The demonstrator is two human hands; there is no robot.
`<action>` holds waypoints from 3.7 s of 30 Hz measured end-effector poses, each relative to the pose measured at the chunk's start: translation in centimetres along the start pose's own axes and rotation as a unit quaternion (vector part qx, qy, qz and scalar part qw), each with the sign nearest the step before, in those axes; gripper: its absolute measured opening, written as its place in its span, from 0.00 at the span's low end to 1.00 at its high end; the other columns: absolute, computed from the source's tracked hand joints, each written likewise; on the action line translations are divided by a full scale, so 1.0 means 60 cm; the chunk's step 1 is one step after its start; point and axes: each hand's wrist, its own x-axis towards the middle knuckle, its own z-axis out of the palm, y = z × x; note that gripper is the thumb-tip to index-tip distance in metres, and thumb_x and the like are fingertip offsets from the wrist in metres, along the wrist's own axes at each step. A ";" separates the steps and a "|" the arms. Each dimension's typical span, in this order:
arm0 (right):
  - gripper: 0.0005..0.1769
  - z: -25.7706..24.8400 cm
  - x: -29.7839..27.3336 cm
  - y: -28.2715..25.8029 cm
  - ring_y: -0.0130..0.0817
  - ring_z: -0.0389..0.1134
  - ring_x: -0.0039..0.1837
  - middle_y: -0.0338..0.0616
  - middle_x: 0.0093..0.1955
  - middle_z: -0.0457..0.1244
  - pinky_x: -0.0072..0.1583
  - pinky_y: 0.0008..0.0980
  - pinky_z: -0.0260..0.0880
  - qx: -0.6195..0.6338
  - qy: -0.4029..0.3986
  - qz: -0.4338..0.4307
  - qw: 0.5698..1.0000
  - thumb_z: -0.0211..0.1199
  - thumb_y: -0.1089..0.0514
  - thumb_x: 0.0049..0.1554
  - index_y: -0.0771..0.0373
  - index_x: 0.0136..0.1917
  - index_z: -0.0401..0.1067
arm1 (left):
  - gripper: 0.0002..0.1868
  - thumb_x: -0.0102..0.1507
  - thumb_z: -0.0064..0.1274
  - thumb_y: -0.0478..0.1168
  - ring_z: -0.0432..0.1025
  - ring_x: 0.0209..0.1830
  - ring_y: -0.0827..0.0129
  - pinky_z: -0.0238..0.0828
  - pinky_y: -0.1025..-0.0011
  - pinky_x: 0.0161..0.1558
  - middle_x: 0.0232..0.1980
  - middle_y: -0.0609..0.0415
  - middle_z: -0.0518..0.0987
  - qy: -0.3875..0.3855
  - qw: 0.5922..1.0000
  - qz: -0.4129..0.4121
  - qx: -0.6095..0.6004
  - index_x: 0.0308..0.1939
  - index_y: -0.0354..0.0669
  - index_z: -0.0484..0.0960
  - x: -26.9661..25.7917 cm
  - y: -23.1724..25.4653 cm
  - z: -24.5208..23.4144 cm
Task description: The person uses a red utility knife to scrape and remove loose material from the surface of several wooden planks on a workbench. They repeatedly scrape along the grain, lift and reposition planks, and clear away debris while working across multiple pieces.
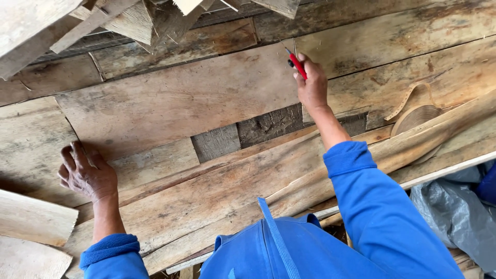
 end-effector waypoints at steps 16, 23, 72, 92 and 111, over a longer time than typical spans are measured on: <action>0.12 0.065 0.025 -0.045 0.56 0.72 0.52 0.54 0.55 0.72 0.64 0.46 0.59 -0.150 0.100 -0.226 0.957 0.57 0.56 0.70 0.66 0.60 0.71 | 0.56 0.57 0.57 0.71 0.63 0.68 0.38 0.57 0.43 0.63 0.79 0.40 0.62 -0.186 0.981 -0.060 -0.002 0.81 0.46 0.59 -0.020 -0.048 0.009; 0.23 0.051 0.021 -0.108 0.66 0.63 0.52 0.66 0.61 0.70 0.58 0.52 0.61 -0.147 0.087 -0.190 0.967 0.48 0.53 0.73 0.74 0.70 0.66 | 0.58 0.62 0.49 0.80 0.56 0.77 0.44 0.52 0.47 0.69 0.84 0.47 0.52 -0.223 0.974 -0.049 0.000 0.84 0.53 0.49 -0.030 -0.064 0.031; 0.27 0.032 -0.002 -0.159 0.73 0.65 0.60 0.75 0.71 0.62 0.60 0.58 0.66 -0.088 0.000 -0.274 0.958 0.60 0.76 0.54 0.83 0.67 0.70 | 0.18 0.68 0.54 0.47 0.72 0.55 0.54 0.65 0.55 0.55 0.60 0.47 0.76 0.001 0.983 0.132 -0.131 0.59 0.44 0.79 -0.115 0.046 -0.026; 0.37 0.101 0.025 -0.254 0.61 0.59 0.77 0.67 0.81 0.53 0.68 0.57 0.69 -0.025 -0.234 -0.309 0.922 0.71 0.49 0.63 0.74 0.76 0.68 | 0.09 0.68 0.53 0.33 0.74 0.53 0.59 0.71 0.53 0.51 0.55 0.52 0.81 -0.001 0.920 0.358 -0.160 0.51 0.42 0.84 -0.162 0.037 -0.012; 0.41 0.135 -0.064 -0.278 0.55 0.65 0.73 0.54 0.79 0.59 0.64 0.48 0.73 -0.021 -0.198 -0.364 0.910 0.82 0.43 0.45 0.56 0.69 0.77 | 0.15 0.71 0.48 0.54 0.74 0.47 0.64 0.68 0.58 0.57 0.47 0.55 0.81 0.025 0.932 0.320 -0.170 0.46 0.49 0.83 -0.156 0.057 0.032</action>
